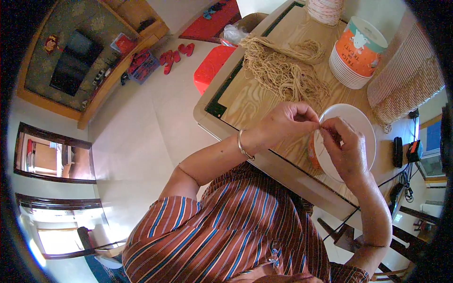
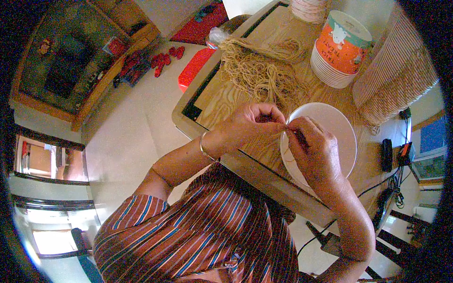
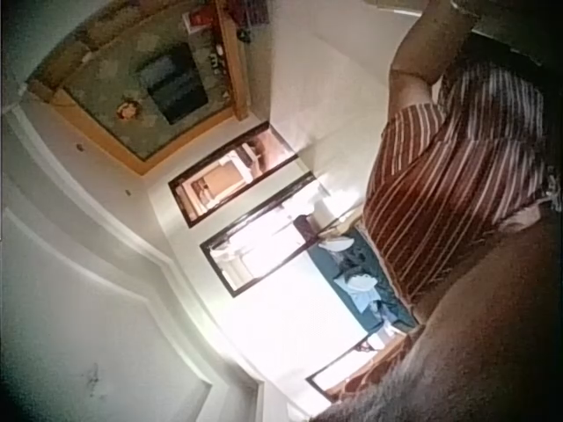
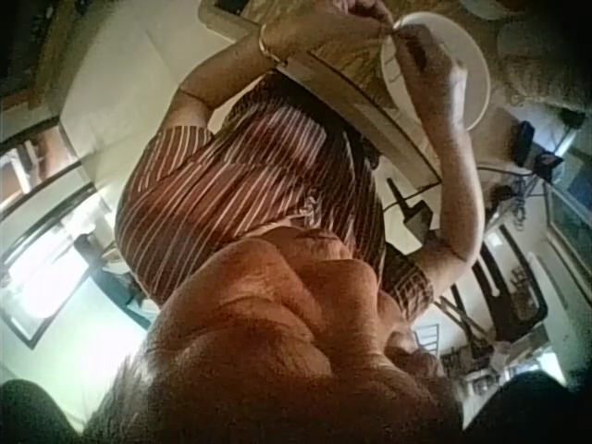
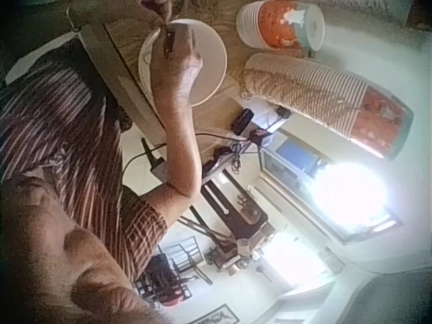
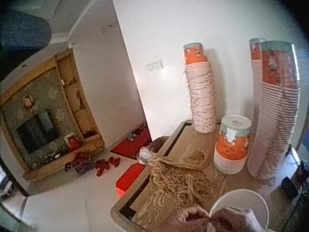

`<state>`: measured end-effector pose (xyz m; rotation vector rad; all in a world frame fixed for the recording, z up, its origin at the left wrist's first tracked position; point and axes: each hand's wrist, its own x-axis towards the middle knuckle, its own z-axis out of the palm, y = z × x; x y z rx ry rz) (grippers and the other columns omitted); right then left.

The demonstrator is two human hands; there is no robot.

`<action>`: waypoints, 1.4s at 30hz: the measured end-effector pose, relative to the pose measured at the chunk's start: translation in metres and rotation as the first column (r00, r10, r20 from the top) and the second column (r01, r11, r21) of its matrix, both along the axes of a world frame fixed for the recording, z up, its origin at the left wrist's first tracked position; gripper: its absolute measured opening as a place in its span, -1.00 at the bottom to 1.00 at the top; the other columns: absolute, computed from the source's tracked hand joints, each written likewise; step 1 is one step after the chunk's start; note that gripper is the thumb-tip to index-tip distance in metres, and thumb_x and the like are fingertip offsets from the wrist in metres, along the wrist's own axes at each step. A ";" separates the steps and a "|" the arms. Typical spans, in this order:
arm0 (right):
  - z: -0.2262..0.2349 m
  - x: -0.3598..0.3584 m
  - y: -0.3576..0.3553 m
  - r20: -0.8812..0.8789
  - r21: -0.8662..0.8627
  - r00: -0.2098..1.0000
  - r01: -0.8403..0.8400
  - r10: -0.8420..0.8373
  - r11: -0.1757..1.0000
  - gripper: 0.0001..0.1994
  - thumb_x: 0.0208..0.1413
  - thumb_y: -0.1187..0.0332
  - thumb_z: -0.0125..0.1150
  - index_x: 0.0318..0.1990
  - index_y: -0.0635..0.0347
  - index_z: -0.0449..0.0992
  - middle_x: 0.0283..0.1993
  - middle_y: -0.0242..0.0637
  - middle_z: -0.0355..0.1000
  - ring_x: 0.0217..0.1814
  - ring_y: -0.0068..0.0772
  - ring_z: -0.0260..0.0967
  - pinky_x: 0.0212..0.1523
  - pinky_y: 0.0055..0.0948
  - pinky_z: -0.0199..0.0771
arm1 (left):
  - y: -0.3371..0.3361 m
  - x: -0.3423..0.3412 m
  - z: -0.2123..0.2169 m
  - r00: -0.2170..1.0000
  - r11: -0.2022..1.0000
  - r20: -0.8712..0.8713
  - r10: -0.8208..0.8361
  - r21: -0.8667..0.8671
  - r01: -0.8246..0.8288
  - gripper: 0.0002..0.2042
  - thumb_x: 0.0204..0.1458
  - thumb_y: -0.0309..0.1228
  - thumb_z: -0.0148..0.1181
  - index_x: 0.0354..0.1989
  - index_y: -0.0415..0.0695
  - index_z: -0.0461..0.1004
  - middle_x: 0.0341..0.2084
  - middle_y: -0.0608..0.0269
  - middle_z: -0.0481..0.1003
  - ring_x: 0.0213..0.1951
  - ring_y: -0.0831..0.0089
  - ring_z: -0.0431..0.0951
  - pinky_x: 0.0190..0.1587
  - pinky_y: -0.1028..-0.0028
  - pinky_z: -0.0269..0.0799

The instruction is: Threading pre-cut strings through a hole in the rim of paper cups at a workbench.

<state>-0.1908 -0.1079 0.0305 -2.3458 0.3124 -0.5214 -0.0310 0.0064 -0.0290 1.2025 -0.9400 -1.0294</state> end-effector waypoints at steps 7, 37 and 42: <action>-0.004 0.001 -0.004 -0.007 0.008 1.000 0.010 -0.010 1.000 -0.95 0.07 0.47 0.19 -0.34 0.24 0.48 -0.43 -0.11 0.48 -0.47 -0.21 0.48 -0.43 -0.36 0.45 | -0.001 0.003 0.003 0.984 0.997 0.177 0.016 -0.072 -0.003 -0.92 0.08 -0.45 0.23 -0.28 -0.15 0.53 -0.37 0.39 0.53 -0.27 0.65 0.48 -0.18 0.59 0.41; -0.001 0.000 -0.029 -0.154 0.803 0.987 0.102 0.039 0.587 -0.83 0.18 0.32 0.11 -0.34 0.23 0.52 -0.59 -0.47 0.31 -0.66 -0.66 0.22 -0.70 -0.61 0.23 | 0.000 -0.013 -0.006 0.924 0.978 0.347 0.163 -0.184 -0.103 -0.91 0.04 -0.49 0.25 -0.30 -0.14 0.48 -0.41 0.37 0.45 -0.29 0.57 0.45 -0.16 0.51 0.37; 0.001 0.000 -0.028 -0.140 0.759 0.989 0.076 0.049 0.646 -0.82 0.18 0.30 0.14 -0.30 0.25 0.51 -0.58 -0.48 0.31 -0.65 -0.66 0.22 -0.69 -0.61 0.24 | 0.001 -0.011 0.000 0.943 0.989 0.313 0.117 -0.127 -0.081 -0.91 0.04 -0.47 0.26 -0.32 -0.14 0.48 -0.41 0.38 0.45 -0.28 0.57 0.44 -0.16 0.53 0.36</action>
